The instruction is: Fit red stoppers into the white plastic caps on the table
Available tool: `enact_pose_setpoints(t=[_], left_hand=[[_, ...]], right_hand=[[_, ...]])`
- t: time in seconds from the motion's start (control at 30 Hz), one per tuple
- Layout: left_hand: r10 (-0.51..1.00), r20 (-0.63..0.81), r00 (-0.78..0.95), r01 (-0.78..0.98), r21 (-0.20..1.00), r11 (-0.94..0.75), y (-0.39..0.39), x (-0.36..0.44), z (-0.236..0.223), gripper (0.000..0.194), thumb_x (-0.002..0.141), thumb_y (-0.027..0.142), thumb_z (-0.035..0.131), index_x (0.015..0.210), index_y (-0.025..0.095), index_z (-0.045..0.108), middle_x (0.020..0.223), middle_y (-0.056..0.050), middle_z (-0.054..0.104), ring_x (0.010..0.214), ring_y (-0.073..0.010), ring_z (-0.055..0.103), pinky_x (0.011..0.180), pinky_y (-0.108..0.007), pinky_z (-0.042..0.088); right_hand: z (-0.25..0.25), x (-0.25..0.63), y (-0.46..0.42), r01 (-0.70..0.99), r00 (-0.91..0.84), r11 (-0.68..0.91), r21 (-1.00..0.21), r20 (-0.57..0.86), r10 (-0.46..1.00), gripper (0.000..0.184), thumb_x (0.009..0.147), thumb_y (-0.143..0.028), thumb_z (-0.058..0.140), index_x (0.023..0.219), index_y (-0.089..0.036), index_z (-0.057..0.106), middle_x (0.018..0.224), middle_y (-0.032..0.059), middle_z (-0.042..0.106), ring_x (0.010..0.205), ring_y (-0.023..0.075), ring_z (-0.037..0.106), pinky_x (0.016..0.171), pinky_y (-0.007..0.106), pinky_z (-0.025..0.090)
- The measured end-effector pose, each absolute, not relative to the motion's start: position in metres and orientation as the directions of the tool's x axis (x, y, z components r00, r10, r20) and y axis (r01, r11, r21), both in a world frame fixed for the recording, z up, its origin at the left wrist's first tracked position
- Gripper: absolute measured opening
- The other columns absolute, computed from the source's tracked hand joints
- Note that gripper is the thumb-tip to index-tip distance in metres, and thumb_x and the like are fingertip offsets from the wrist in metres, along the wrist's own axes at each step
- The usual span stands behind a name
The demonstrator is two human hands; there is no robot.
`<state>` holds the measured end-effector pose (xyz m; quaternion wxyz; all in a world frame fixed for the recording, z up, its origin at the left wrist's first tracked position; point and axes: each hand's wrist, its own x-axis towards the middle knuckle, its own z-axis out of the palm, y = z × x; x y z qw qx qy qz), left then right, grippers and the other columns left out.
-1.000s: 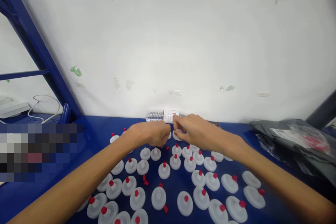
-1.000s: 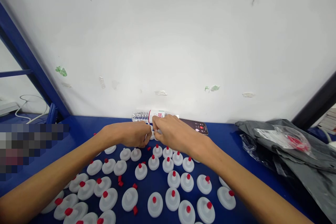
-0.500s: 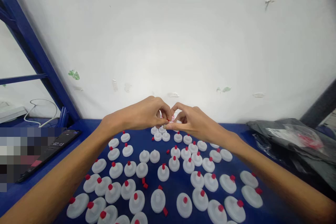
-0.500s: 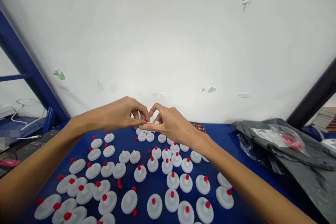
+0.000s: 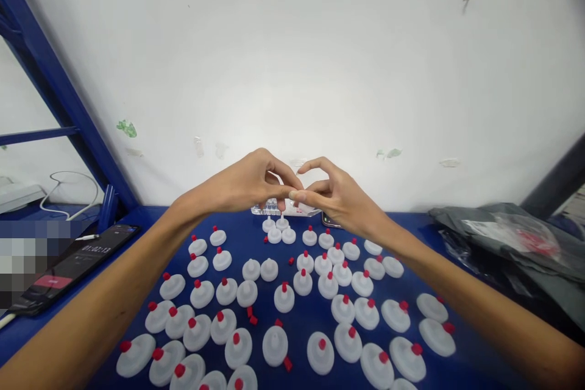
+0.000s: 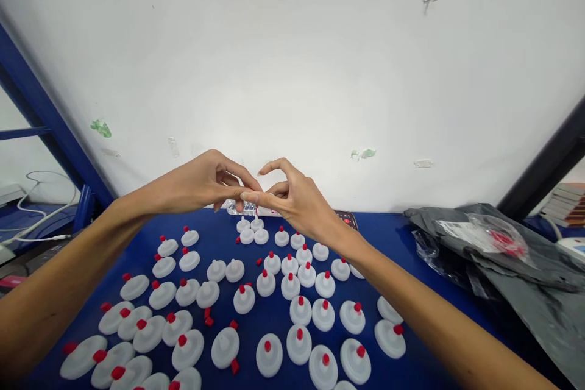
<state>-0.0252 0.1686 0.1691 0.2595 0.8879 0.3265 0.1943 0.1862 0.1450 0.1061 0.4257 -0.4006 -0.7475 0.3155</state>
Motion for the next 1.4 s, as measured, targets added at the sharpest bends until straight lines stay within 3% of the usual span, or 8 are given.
enact_pose_setpoints(t=[0.13, 0.27, 0.47, 0.63, 0.77, 1.03, 1.27, 1.4], left_hand=[[0.656, 0.092, 0.749, 0.540, 0.489, -0.685, 0.169, -0.028, 0.170, 0.024, 0.093, 0.041, 0.066, 0.096, 0.022, 0.081, 0.076, 0.000, 0.073, 0.062, -0.0105, 0.059, 0.054, -0.021, 0.045], [0.706, -0.030, 0.708, 0.669, 0.349, -0.656, 0.181, -0.034, 0.163, 0.020, 0.088, 0.031, 0.062, 0.092, 0.023, 0.079, 0.078, 0.000, 0.075, 0.063, -0.0119, 0.063, 0.056, -0.023, 0.046], [0.745, -0.293, 0.599, 0.800, 0.167, -0.577, 0.202, -0.041, 0.137, 0.015, 0.077, 0.015, 0.063, 0.062, 0.018, 0.067, 0.057, 0.001, 0.064, 0.048, -0.0116, 0.052, 0.047, -0.026, 0.038], [0.728, -0.455, 0.512, 0.839, 0.082, -0.538, 0.203, -0.037, 0.123, 0.017, 0.092, 0.029, 0.072, 0.083, 0.015, 0.069, 0.068, 0.004, 0.065, 0.063, -0.0113, 0.063, 0.063, -0.027, 0.054], [0.719, -0.548, 0.428, 0.867, 0.023, -0.498, 0.199, -0.027, 0.118, 0.020, 0.095, 0.033, 0.072, 0.089, 0.014, 0.070, 0.075, 0.003, 0.068, 0.068, -0.0119, 0.066, 0.066, -0.028, 0.057], [0.733, -0.566, 0.378, 0.869, -0.056, -0.491, 0.185, -0.013, 0.123, 0.017, 0.095, 0.031, 0.071, 0.094, 0.014, 0.068, 0.083, 0.002, 0.069, 0.072, -0.0122, 0.067, 0.069, -0.029, 0.058], [0.733, -0.589, 0.341, 0.872, -0.093, -0.481, 0.189, -0.014, 0.119, 0.020, 0.097, 0.034, 0.069, 0.102, 0.015, 0.069, 0.089, 0.000, 0.071, 0.076, -0.0134, 0.068, 0.072, -0.032, 0.059], [0.725, -0.602, 0.334, 0.884, -0.067, -0.464, 0.189, -0.015, 0.116, 0.024, 0.098, 0.035, 0.068, 0.111, 0.015, 0.067, 0.093, -0.001, 0.071, 0.076, -0.0136, 0.068, 0.073, -0.032, 0.060]], right_hand=[[0.104, 0.183, 0.144, 0.388, -0.330, 0.501, -0.773, 0.391, 0.859, 0.041, 0.098, -0.056, 0.062, 0.125, -0.027, 0.053, 0.063, -0.0069, 0.063, 0.051, 0.0113, 0.044, 0.048, 0.024, 0.030], [0.104, 0.186, 0.144, 0.615, -0.280, 0.510, -0.601, 0.439, 0.854, 0.028, 0.105, -0.046, 0.049, 0.114, -0.023, 0.063, 0.086, 0.0022, 0.074, 0.065, 0.0138, 0.064, 0.059, 0.026, 0.043], [0.094, 0.185, 0.150, 0.726, -0.409, 0.539, -0.428, 0.362, 0.838, 0.019, 0.100, -0.027, 0.054, 0.098, -0.021, 0.072, 0.068, -0.0009, 0.073, 0.057, 0.0128, 0.060, 0.061, 0.028, 0.039], [0.082, 0.181, 0.153, 0.753, -0.514, 0.586, -0.299, 0.289, 0.808, 0.012, 0.092, -0.019, 0.064, 0.089, -0.022, 0.076, 0.070, 0.0005, 0.073, 0.066, 0.0159, 0.060, 0.062, 0.029, 0.033], [0.078, 0.181, 0.153, 0.732, -0.584, 0.624, -0.272, 0.219, 0.781, 0.015, 0.086, -0.012, 0.067, 0.085, -0.022, 0.078, 0.077, 0.0022, 0.076, 0.072, 0.0170, 0.063, 0.063, 0.029, 0.035], [0.068, 0.172, 0.146, 0.689, -0.667, 0.678, -0.255, 0.143, 0.732, 0.020, 0.092, -0.016, 0.065, 0.087, -0.023, 0.083, 0.073, 0.0025, 0.076, 0.067, 0.0170, 0.065, 0.067, 0.030, 0.041], [0.053, 0.163, 0.147, 0.690, -0.691, 0.693, -0.206, 0.095, 0.716, 0.014, 0.086, -0.011, 0.072, 0.088, -0.021, 0.083, 0.080, 0.0054, 0.078, 0.085, 0.0223, 0.069, 0.064, 0.029, 0.038], [0.045, 0.163, 0.151, 0.674, -0.707, 0.711, -0.201, 0.103, 0.700, 0.017, 0.084, -0.006, 0.070, 0.082, -0.020, 0.080, 0.079, 0.0029, 0.078, 0.079, 0.0189, 0.067, 0.064, 0.029, 0.037]])
